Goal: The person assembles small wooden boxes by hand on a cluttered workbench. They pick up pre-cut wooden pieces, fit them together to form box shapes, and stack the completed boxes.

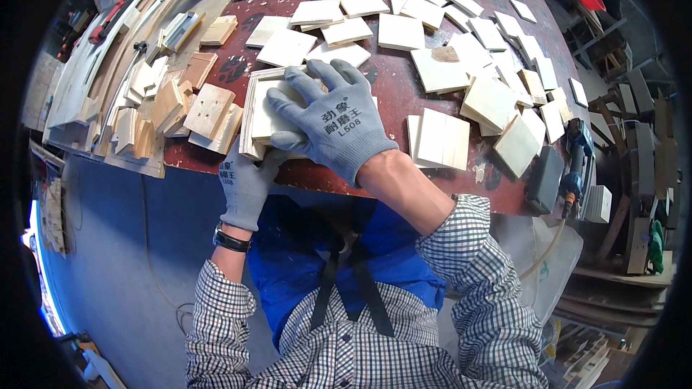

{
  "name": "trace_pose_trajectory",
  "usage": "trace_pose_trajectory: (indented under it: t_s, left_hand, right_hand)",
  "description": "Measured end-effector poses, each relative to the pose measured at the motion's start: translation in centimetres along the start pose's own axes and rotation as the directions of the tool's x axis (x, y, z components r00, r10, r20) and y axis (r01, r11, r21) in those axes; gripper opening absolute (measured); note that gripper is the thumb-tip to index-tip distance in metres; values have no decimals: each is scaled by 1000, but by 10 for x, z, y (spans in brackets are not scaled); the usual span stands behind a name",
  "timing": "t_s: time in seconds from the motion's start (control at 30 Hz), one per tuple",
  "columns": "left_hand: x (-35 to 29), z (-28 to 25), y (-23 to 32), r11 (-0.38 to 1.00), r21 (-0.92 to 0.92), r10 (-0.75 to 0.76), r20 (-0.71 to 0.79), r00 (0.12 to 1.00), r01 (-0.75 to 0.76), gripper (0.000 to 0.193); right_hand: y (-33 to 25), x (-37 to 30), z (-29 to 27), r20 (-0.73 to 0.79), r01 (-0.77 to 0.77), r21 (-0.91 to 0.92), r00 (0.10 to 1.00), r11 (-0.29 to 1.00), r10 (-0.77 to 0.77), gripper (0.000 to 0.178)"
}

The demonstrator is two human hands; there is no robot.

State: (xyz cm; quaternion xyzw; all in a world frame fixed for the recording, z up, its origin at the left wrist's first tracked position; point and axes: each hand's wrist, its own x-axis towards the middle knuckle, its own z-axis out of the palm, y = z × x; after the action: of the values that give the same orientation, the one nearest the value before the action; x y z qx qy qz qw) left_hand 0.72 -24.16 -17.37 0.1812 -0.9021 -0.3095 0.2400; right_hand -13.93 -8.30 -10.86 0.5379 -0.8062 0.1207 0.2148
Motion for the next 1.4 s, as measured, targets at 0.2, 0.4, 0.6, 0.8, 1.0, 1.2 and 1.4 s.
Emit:
trace_pose_trajectory:
  t_s: [0.2, 0.4, 0.6, 0.8, 1.0, 1.2, 1.4]
  left_hand:
    - [1, 2, -4, 999, -37, -1, -17, 1000, 0, 42]
    - [2, -1, 7, 997, -44, -58, -41, 997, 56, 44]
    - [2, 0, 6, 998, -12, -66, -48, 997, 65, 51]
    - [2, 1, 2, 999, 3, -37, -28, 999, 37, 60]
    - [-1, 1, 3, 999, 8, -39, -51, 998, 40, 64]
    - [-1, 1, 5, 1000, 21, -22, -46, 999, 23, 75]
    - [1, 4, 0, 1000, 28, 6, -84, 996, -3, 68]
  right_hand:
    - [-5, 3, -7, 61, 13, -3, 998, 1000, -13, 78]
    - [-9, 5, -13, 105, -53, 71, 993, 996, 45, 67]
    - [-7, 11, -21, 97, -76, 168, 993, 983, 60, 53]
    - [12, 24, -38, -105, 192, 137, 978, 972, -179, 39]
    - [53, -34, -107, -266, 47, -80, 962, 996, -66, 47]
    - [111, -151, -117, -127, -157, -264, 984, 952, 127, 39]
    - [106, -182, -90, 183, -130, -81, 973, 988, 143, 42]
